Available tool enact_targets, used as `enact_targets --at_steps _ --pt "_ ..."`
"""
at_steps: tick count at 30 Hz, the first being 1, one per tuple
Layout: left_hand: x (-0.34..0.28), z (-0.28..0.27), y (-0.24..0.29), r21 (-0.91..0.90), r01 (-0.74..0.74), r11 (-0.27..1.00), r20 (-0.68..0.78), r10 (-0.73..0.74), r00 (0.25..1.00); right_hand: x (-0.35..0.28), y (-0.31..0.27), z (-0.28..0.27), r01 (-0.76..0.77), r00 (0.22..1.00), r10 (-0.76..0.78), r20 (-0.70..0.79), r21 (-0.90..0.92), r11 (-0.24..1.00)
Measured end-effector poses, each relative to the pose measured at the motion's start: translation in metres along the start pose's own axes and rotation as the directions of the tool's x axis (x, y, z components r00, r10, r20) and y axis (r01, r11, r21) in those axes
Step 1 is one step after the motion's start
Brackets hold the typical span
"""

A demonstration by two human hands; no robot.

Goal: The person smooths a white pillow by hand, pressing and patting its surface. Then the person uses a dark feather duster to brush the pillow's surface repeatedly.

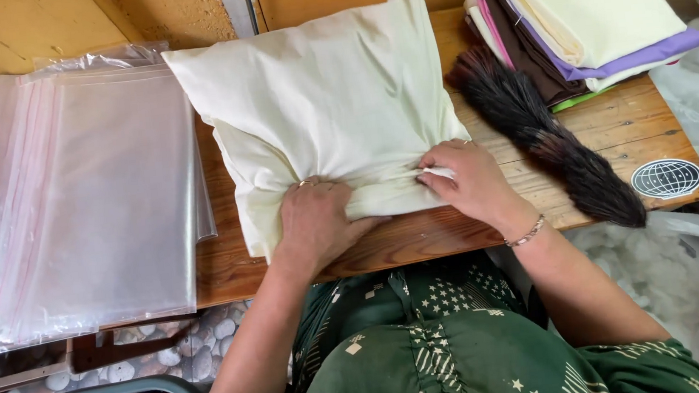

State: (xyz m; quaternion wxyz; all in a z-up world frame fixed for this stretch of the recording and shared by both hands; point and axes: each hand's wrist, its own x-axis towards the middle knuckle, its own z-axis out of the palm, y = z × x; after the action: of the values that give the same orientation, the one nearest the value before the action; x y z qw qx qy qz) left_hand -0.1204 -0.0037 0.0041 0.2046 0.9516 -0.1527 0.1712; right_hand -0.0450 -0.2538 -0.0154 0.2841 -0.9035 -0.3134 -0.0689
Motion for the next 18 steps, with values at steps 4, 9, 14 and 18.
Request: enact_targets --at_steps 4,9,14,18 --pt "-0.014 -0.064 0.006 -0.192 0.126 0.973 0.115 -0.105 0.988 -0.009 -0.017 -0.037 -0.086 0.992 0.07 0.105 0.157 0.984" --pt "-0.022 -0.069 -0.021 0.055 0.164 0.985 -0.096 -0.158 0.983 -0.017 -0.045 -0.058 0.005 0.997 0.021 0.072 -0.347 0.938" --pt "0.017 -0.058 -0.016 -0.057 0.282 0.958 0.241 -0.261 0.935 0.021 -0.087 -0.005 0.282 0.959 -0.266 0.097 -0.229 0.932" --pt "0.034 -0.019 -0.037 0.04 0.32 0.946 0.385 -0.31 0.869 0.059 -0.086 0.033 0.282 0.948 -0.207 0.242 -0.339 0.898"
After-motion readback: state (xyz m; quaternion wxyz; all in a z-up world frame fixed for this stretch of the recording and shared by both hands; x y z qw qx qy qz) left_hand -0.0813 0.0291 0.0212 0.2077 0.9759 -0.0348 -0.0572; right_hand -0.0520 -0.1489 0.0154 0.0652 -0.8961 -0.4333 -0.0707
